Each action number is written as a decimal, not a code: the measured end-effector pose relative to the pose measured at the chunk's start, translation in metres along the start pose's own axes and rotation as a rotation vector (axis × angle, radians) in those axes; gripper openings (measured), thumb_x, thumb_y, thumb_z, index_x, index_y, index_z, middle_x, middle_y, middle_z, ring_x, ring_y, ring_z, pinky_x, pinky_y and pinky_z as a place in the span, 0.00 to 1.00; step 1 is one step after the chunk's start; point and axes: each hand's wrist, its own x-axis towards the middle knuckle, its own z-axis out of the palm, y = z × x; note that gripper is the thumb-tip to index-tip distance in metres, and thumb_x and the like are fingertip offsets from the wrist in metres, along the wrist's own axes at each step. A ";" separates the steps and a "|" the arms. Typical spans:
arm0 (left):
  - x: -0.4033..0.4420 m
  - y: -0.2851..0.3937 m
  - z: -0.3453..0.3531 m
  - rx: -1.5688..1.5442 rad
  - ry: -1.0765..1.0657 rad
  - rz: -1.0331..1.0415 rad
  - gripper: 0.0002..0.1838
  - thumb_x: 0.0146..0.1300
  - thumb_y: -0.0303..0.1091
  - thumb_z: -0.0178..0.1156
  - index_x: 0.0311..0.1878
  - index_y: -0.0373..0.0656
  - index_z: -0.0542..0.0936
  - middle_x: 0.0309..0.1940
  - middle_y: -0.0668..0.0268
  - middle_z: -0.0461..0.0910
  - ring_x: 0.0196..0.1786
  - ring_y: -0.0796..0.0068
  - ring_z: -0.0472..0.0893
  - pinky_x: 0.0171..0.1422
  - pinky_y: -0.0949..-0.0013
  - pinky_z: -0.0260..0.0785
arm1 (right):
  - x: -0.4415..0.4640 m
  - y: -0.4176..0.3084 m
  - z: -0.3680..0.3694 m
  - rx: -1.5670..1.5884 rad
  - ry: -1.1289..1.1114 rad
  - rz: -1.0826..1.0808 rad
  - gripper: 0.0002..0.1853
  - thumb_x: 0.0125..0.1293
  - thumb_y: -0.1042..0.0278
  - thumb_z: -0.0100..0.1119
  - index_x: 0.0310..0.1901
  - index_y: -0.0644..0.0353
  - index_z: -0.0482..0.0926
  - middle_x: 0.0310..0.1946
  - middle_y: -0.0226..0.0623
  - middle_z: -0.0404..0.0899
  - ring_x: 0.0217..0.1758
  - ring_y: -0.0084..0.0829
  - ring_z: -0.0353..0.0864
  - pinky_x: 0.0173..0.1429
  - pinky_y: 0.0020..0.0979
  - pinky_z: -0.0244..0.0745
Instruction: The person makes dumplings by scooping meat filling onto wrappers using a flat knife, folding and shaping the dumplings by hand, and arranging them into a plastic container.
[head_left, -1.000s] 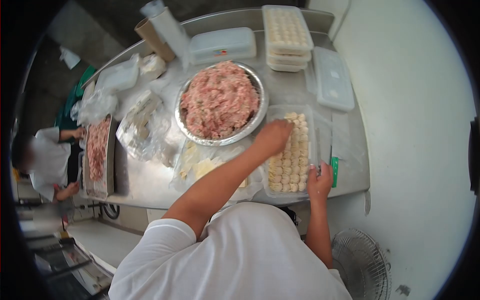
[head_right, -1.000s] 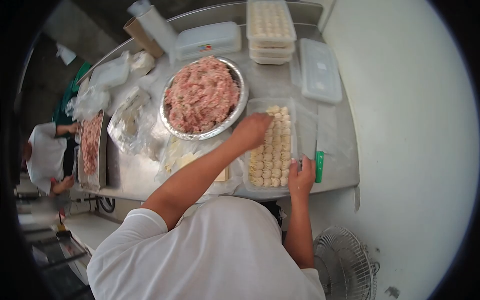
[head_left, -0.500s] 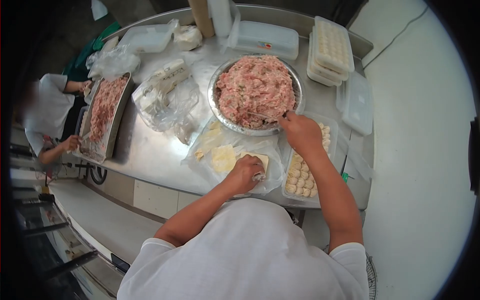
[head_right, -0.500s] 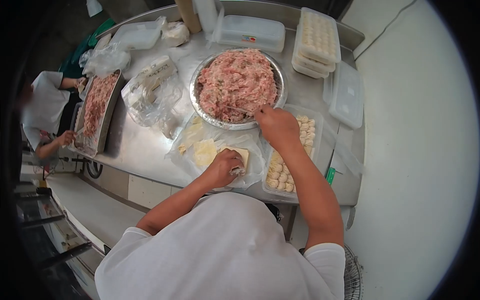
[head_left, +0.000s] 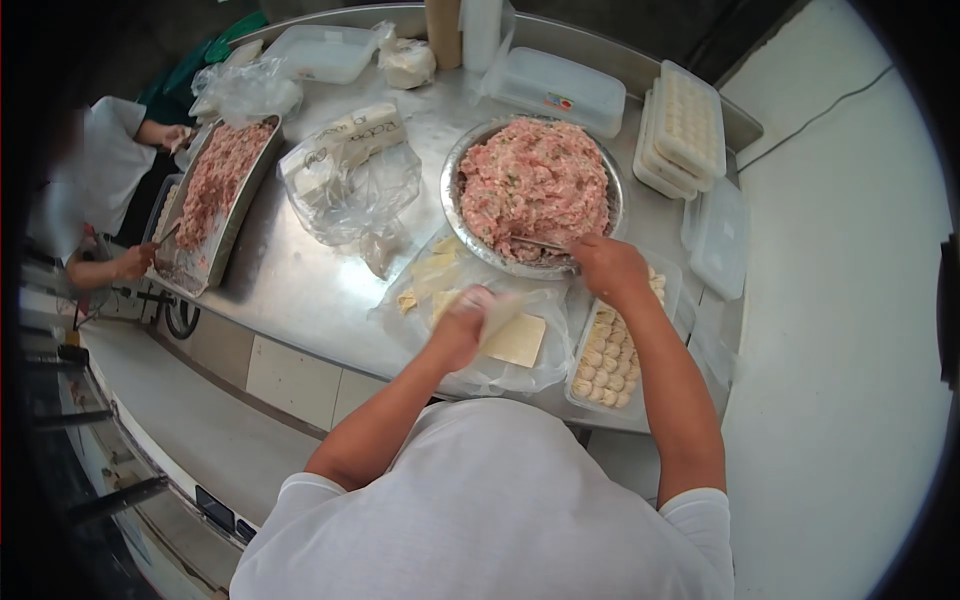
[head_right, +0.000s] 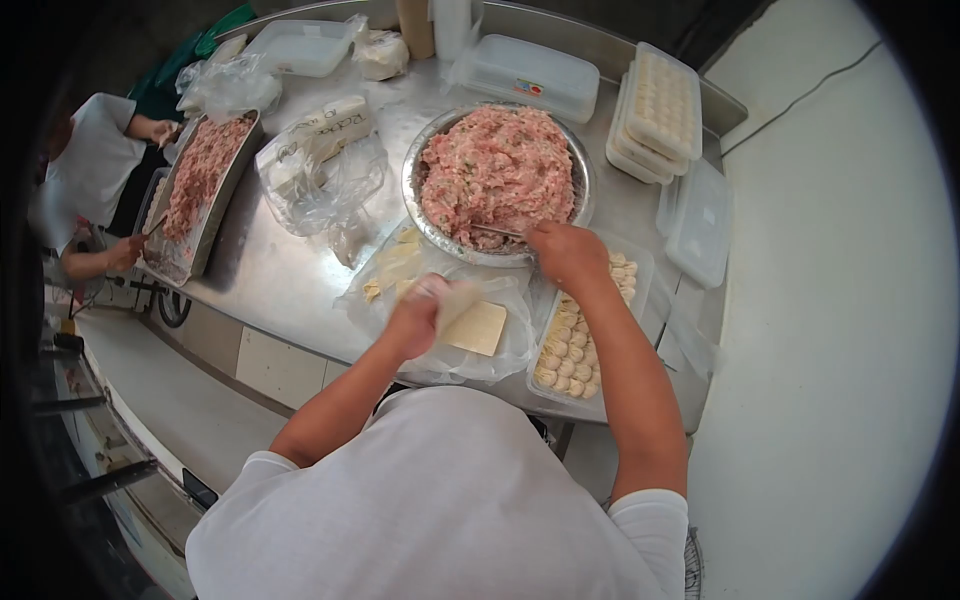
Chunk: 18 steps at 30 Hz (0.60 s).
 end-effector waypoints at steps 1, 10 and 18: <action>-0.001 0.009 -0.010 -0.482 0.065 -0.057 0.15 0.69 0.28 0.55 0.58 0.44 0.77 0.57 0.60 0.81 0.62 0.59 0.79 0.68 0.53 0.71 | 0.001 -0.001 0.004 0.025 -0.005 -0.072 0.13 0.62 0.71 0.56 0.47 0.49 0.85 0.40 0.30 0.83 0.41 0.41 0.85 0.42 0.43 0.81; 0.008 0.042 -0.007 -0.889 0.472 -0.251 0.21 0.80 0.42 0.44 0.67 0.39 0.70 0.60 0.56 0.78 0.64 0.56 0.78 0.74 0.50 0.68 | -0.039 0.000 -0.013 0.331 0.144 -0.163 0.13 0.59 0.74 0.63 0.46 0.50 0.86 0.36 0.33 0.80 0.36 0.39 0.84 0.38 0.40 0.79; 0.020 0.049 -0.002 -1.094 0.400 -0.273 0.22 0.81 0.41 0.41 0.67 0.36 0.69 0.61 0.54 0.77 0.64 0.55 0.78 0.73 0.49 0.69 | -0.049 -0.043 -0.034 0.164 0.040 -0.106 0.13 0.62 0.72 0.60 0.47 0.49 0.87 0.34 0.37 0.77 0.38 0.41 0.81 0.41 0.43 0.79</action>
